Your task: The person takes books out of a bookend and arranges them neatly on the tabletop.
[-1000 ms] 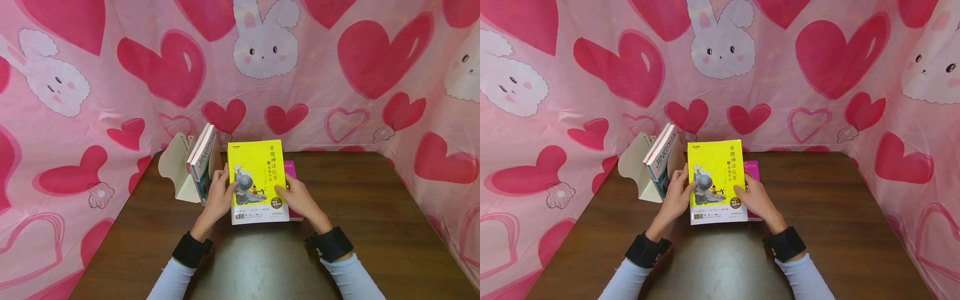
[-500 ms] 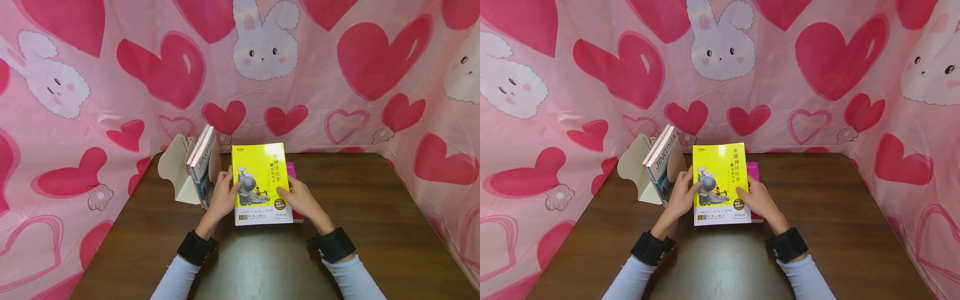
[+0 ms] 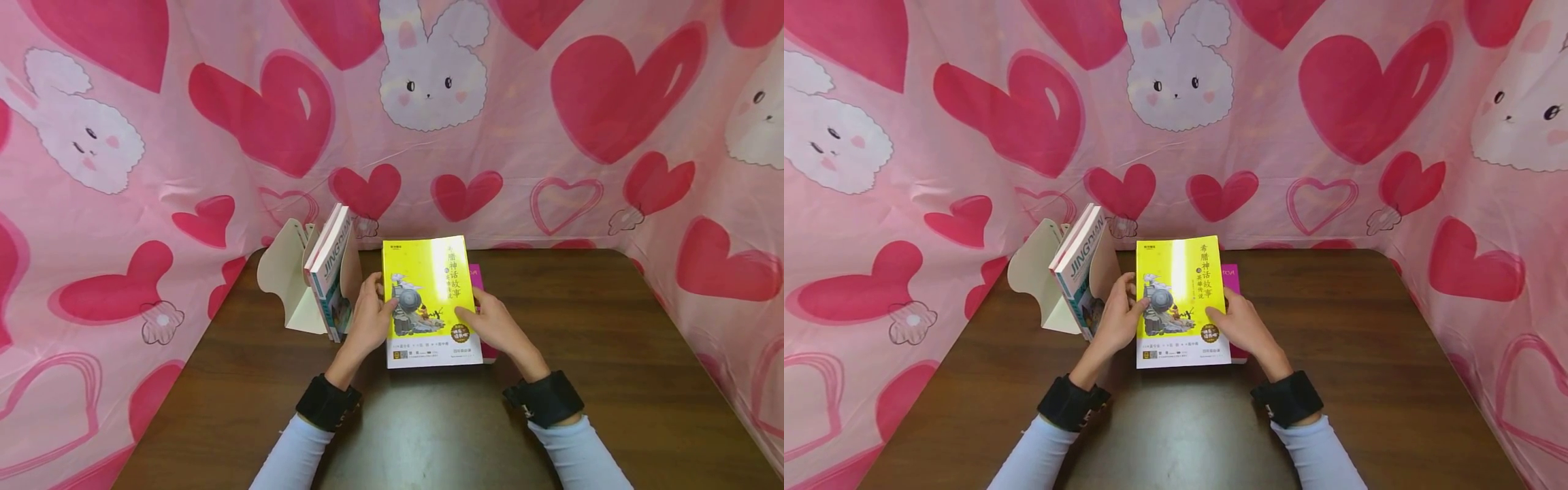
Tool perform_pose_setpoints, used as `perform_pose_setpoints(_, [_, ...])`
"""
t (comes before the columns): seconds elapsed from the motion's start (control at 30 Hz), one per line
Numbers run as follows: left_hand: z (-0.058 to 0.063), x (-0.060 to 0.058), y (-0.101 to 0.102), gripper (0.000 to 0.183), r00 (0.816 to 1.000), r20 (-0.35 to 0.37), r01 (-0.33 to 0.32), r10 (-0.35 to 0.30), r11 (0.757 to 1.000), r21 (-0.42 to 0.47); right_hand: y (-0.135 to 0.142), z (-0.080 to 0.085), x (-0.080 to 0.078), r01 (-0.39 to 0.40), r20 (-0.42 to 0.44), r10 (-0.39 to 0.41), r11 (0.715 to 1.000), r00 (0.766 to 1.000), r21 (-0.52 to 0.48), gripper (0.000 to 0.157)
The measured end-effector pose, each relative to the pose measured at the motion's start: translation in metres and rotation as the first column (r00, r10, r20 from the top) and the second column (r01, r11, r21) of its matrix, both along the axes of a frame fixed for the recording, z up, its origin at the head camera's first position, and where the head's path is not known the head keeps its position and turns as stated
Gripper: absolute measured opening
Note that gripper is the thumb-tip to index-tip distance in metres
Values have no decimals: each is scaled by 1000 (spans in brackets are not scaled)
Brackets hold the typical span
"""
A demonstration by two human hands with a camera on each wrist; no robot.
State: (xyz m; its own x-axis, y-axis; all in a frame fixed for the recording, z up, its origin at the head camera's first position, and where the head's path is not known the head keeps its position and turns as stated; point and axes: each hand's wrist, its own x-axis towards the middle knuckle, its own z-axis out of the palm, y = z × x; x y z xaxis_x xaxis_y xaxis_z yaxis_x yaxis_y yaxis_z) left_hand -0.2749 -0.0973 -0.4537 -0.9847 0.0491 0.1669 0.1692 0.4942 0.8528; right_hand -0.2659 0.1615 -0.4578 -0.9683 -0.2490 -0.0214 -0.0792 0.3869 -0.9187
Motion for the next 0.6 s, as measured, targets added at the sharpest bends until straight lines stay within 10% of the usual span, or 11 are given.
perform_pose_setpoints(0.6, [-2, -2, 4, 77, 998, 40, 61, -58, 996, -71, 3, 1, -2, 46, 51, -48, 998, 998, 44, 46])
